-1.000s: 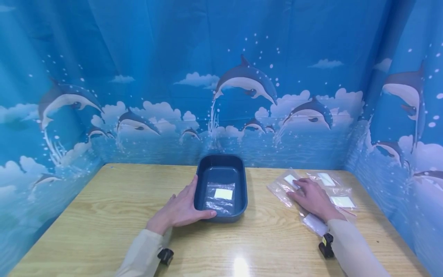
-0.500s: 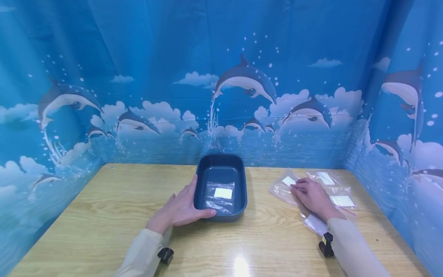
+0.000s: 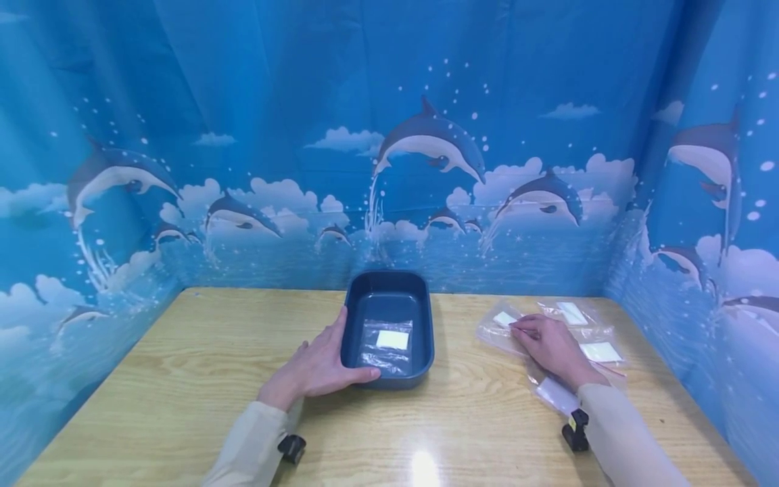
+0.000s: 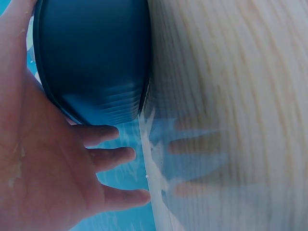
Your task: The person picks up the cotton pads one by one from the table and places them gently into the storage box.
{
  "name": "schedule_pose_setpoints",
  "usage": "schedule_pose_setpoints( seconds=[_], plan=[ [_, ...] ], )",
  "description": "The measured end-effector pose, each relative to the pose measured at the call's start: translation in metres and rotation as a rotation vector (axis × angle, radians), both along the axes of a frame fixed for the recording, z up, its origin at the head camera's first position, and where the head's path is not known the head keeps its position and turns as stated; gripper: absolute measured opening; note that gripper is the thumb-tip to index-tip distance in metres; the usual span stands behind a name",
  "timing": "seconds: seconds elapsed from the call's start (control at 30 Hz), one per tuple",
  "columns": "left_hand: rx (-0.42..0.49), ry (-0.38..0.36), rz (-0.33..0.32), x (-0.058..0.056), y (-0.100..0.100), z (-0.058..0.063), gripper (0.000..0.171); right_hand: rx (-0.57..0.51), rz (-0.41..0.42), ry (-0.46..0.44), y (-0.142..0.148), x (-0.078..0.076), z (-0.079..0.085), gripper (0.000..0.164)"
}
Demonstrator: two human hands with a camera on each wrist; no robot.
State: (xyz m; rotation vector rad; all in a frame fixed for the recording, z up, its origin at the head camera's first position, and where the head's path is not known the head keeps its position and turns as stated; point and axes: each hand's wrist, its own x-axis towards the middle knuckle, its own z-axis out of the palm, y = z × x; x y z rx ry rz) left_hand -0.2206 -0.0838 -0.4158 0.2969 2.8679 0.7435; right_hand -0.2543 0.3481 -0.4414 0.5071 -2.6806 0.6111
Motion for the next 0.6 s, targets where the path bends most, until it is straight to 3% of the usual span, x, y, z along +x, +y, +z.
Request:
schedule_pose_setpoints(
  seconds=[0.17,0.6],
  plan=[
    [0.002,-0.001,0.003,0.000,0.000,0.000,0.137,-0.020,0.007,0.000,-0.001,0.002,0.005,0.020],
    [0.010,0.005,0.003,-0.001,-0.001,-0.001,0.137,-0.036,0.049,0.170,-0.018,0.006,0.014,0.017]
  ],
)
